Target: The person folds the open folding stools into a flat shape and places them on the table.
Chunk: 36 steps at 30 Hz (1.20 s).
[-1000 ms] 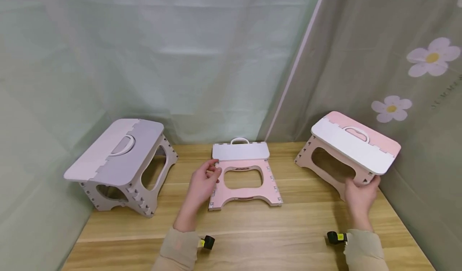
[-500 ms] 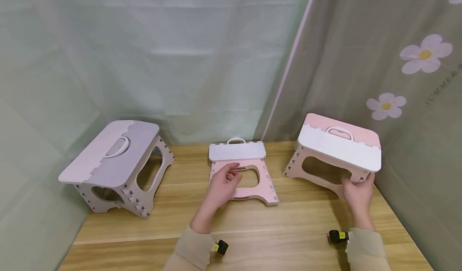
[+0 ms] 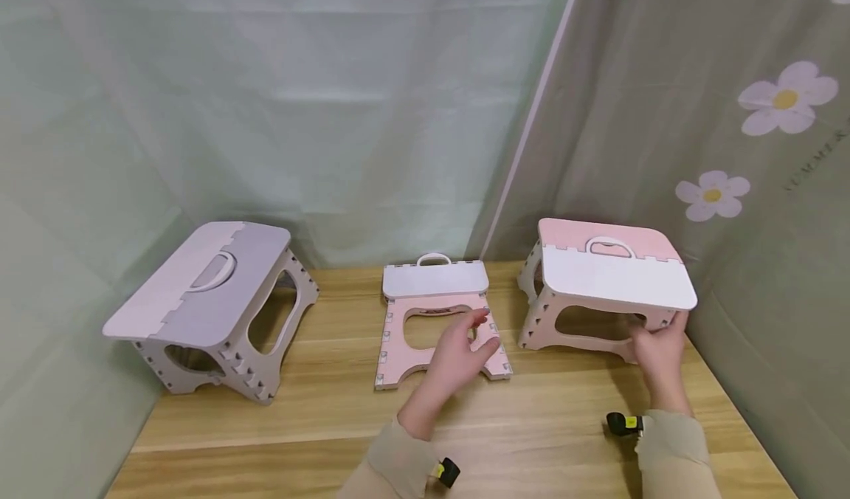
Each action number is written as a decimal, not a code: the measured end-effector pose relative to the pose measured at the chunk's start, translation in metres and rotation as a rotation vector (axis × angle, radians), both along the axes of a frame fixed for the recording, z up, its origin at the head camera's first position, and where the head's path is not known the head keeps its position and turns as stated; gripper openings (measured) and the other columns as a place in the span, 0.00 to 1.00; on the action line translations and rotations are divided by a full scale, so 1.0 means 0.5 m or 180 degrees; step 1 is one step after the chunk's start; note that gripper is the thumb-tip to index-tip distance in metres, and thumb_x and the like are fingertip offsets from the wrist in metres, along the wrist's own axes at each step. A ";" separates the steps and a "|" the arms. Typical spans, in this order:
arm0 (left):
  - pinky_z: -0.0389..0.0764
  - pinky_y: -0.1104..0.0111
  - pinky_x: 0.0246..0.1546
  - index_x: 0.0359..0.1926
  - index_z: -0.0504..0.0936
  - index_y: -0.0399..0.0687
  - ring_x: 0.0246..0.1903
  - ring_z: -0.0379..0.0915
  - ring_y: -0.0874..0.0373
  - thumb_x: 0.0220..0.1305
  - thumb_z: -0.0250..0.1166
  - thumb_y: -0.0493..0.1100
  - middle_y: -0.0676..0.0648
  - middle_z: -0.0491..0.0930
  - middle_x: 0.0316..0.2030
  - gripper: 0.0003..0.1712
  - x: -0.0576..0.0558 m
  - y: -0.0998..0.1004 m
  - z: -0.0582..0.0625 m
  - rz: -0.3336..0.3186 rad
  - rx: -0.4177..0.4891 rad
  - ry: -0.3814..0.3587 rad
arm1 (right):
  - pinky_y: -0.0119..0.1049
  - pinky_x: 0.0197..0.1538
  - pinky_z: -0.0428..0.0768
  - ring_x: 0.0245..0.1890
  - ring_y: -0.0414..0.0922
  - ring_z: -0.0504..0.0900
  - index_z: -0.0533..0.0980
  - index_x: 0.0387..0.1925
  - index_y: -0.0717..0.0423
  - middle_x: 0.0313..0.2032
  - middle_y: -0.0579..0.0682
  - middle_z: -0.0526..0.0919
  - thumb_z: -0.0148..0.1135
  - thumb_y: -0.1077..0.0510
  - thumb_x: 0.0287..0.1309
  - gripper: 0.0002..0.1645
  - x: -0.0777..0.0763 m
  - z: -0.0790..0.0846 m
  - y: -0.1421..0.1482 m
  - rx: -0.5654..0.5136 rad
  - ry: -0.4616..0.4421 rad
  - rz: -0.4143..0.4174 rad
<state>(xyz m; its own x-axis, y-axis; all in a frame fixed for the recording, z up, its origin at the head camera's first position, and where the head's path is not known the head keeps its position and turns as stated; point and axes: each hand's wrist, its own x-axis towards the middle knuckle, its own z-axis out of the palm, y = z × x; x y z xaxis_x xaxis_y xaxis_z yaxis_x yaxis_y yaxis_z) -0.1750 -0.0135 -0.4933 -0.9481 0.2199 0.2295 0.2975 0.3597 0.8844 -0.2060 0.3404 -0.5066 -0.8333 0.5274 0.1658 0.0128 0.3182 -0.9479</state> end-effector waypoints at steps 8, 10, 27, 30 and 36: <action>0.77 0.54 0.64 0.72 0.75 0.38 0.64 0.76 0.43 0.69 0.74 0.45 0.38 0.79 0.65 0.35 -0.003 0.093 -0.022 0.0068 -0.0199 0.0146 | 0.36 0.73 0.59 0.72 0.47 0.61 0.49 0.81 0.35 0.76 0.57 0.60 0.61 0.71 0.61 0.56 -0.011 -0.004 0.005 -0.0328 0.0077 0.0010; 0.75 0.53 0.67 0.73 0.75 0.39 0.66 0.75 0.43 0.69 0.74 0.46 0.39 0.78 0.67 0.36 0.000 0.110 -0.030 0.0089 -0.0263 0.0066 | 0.36 0.74 0.58 0.72 0.47 0.60 0.49 0.81 0.34 0.77 0.56 0.59 0.61 0.72 0.61 0.56 -0.013 -0.007 0.006 -0.0400 0.0116 0.0061; 0.79 0.61 0.61 0.71 0.77 0.39 0.61 0.80 0.53 0.69 0.75 0.54 0.45 0.82 0.63 0.38 0.025 0.158 -0.053 -0.0150 -0.0773 0.0290 | 0.39 0.76 0.56 0.73 0.46 0.59 0.51 0.78 0.36 0.74 0.51 0.60 0.60 0.78 0.61 0.56 -0.002 -0.020 0.026 -0.0549 0.0021 0.0352; 0.82 0.61 0.57 0.70 0.78 0.41 0.55 0.83 0.55 0.69 0.76 0.54 0.47 0.84 0.60 0.36 0.023 0.160 -0.055 -0.0104 -0.0712 0.0251 | 0.39 0.75 0.57 0.73 0.46 0.60 0.49 0.78 0.38 0.74 0.53 0.60 0.59 0.77 0.62 0.54 -0.004 -0.019 0.024 -0.0435 -0.0082 0.0390; 0.85 0.61 0.46 0.64 0.82 0.44 0.46 0.86 0.55 0.68 0.76 0.53 0.47 0.88 0.51 0.30 0.019 0.160 -0.057 0.0036 -0.0758 0.0349 | 0.26 0.63 0.66 0.69 0.45 0.62 0.49 0.77 0.40 0.71 0.50 0.61 0.62 0.74 0.65 0.51 0.006 -0.024 0.046 -0.0099 -0.0246 0.0922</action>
<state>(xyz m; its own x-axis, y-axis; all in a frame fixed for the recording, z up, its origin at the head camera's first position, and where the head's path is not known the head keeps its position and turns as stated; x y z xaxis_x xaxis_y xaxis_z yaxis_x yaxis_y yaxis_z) -0.1654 0.0663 -0.5217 -0.9232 0.2696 0.2741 0.3817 0.5578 0.7370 -0.2029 0.3636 -0.5188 -0.9593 0.2697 0.0836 -0.0018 0.2901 -0.9570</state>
